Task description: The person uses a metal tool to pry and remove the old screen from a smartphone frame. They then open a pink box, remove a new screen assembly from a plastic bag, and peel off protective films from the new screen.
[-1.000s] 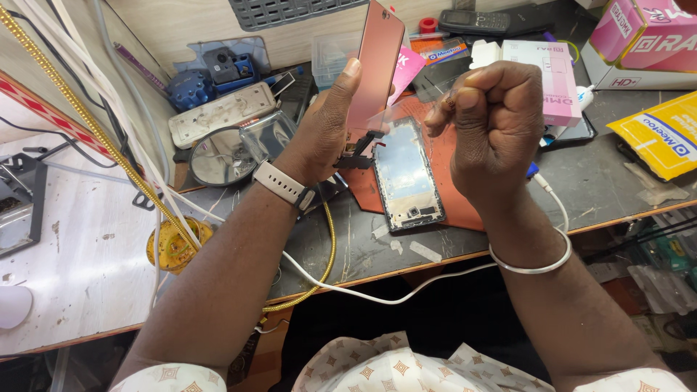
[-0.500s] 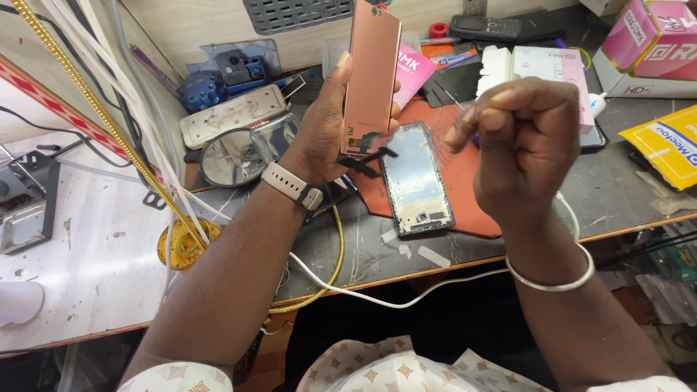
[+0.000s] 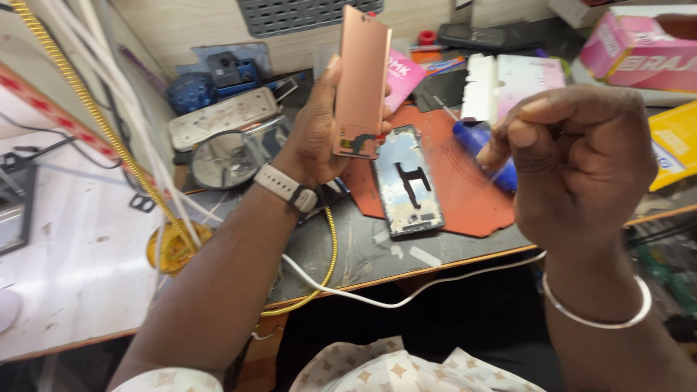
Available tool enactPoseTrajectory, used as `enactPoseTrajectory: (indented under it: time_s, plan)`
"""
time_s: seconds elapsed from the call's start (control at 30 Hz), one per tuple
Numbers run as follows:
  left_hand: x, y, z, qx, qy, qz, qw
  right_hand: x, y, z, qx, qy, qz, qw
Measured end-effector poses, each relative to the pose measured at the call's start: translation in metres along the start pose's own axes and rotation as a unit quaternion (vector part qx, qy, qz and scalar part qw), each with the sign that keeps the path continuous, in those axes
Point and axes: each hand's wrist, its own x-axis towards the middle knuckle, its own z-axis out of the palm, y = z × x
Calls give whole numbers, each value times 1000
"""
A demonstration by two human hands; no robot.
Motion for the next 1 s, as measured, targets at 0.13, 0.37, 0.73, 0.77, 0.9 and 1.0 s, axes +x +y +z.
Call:
enactPoseTrajectory:
  time_s: [0.13,0.37,0.73,0.77,0.9,1.0]
  plan:
    - [1,-1,-3,9,1,-3,1000,31,-14,-35,-134,-69,-11,988]
    - [-3,0,1,46,-16,6,999,84,-29,-69,-307,-209,-94,924]
    - [-7,4,11,56,31,-37,997,149,-37,-74,-454,-119,-118,875]
    - [-6,4,11,53,20,-35,998,155,-35,-72,-466,-120,-135,867]
    - [-5,5,11,40,15,-35,998,176,-24,-65,-484,-109,-233,836]
    - [-3,6,10,50,36,-42,997,190,-15,-59,-502,-104,-261,818]
